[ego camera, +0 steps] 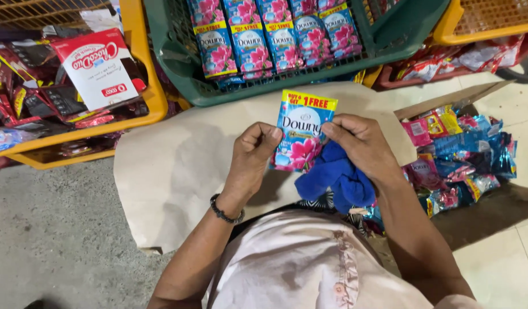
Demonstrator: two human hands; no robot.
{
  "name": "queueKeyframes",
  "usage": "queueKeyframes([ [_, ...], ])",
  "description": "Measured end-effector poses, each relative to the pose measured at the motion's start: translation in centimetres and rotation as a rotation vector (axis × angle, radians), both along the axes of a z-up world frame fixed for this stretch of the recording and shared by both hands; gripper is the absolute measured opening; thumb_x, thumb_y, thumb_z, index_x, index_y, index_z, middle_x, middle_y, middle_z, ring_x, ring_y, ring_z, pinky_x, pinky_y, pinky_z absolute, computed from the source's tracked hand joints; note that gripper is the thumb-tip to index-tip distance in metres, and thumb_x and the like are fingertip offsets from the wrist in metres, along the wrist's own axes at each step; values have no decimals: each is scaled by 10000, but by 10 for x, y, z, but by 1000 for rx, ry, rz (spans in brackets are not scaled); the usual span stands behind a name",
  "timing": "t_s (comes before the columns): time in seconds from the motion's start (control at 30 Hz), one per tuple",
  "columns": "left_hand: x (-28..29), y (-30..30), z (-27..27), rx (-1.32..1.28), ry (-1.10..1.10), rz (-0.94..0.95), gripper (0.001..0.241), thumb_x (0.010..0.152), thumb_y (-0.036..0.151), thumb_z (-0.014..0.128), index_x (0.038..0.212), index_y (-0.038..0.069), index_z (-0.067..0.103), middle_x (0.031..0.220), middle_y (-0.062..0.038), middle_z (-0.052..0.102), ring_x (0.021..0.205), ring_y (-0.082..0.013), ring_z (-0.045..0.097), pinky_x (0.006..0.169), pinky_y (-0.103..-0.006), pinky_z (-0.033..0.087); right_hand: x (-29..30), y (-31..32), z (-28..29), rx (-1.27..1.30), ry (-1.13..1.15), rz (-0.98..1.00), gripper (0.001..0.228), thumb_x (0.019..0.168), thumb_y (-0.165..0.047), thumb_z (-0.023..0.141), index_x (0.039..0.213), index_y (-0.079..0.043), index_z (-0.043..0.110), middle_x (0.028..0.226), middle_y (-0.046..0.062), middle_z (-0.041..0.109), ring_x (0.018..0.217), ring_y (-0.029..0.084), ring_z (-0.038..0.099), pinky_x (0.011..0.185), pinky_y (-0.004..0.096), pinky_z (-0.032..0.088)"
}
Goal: Wiping fabric softener sachets with a cloth and organizing them into a plastic crate.
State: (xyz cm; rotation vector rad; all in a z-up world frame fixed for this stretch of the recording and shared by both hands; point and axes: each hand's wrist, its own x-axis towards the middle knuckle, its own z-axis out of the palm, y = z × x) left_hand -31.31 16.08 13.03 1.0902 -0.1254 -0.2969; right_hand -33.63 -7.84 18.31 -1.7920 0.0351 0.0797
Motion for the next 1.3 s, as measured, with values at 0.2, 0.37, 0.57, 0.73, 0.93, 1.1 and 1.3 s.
queueKeyframes([
  [0.2,-16,-3,-27,159,84,117,124,951,160,722,921,43,699,838,54,618,770,-27,524,689,-203,456,-4,2,-7,22,17,-30,189,1013,-176,668,1010,-3,743,869,-45,681,810,26,562,729,222,488],
  [0.37,-19,6,-12,98,67,-12,128,953,155,730,895,44,701,804,9,665,729,-68,575,681,-235,493,6,-2,-8,3,44,-67,201,1019,-180,679,917,-12,720,807,-71,609,761,20,495,662,219,438],
  [0.57,-25,12,-40,51,-22,-138,264,1022,272,677,904,36,670,854,8,651,769,-69,563,695,-253,495,3,-4,-10,110,46,1,199,1008,-195,656,919,-34,731,807,-88,644,765,7,527,686,205,462],
  [0.73,-11,18,0,148,-220,-170,308,1125,330,615,1050,31,616,927,35,561,873,-42,493,790,-228,447,6,-16,-15,125,91,43,227,1038,-205,673,928,-13,727,827,-80,612,778,11,496,677,218,445],
  [0.93,19,-1,26,213,-21,-203,280,1013,314,601,1082,53,678,868,73,629,783,-8,560,712,-209,518,25,-27,-6,171,145,134,211,1002,-216,656,997,-26,748,863,-66,680,791,11,560,705,212,484],
  [1.1,32,-16,33,246,-85,-112,173,1050,225,633,1021,58,673,790,77,526,694,-14,445,584,-205,380,42,-41,-6,245,151,81,219,1012,-230,670,989,-23,737,856,-58,670,764,24,559,680,218,477],
  [1.3,61,-35,13,178,-232,64,171,1076,212,623,986,68,640,848,82,542,766,-5,441,652,-201,394,33,-36,16,177,180,108,231,1008,-248,656,1003,-40,758,889,-48,690,803,27,566,734,230,489],
])
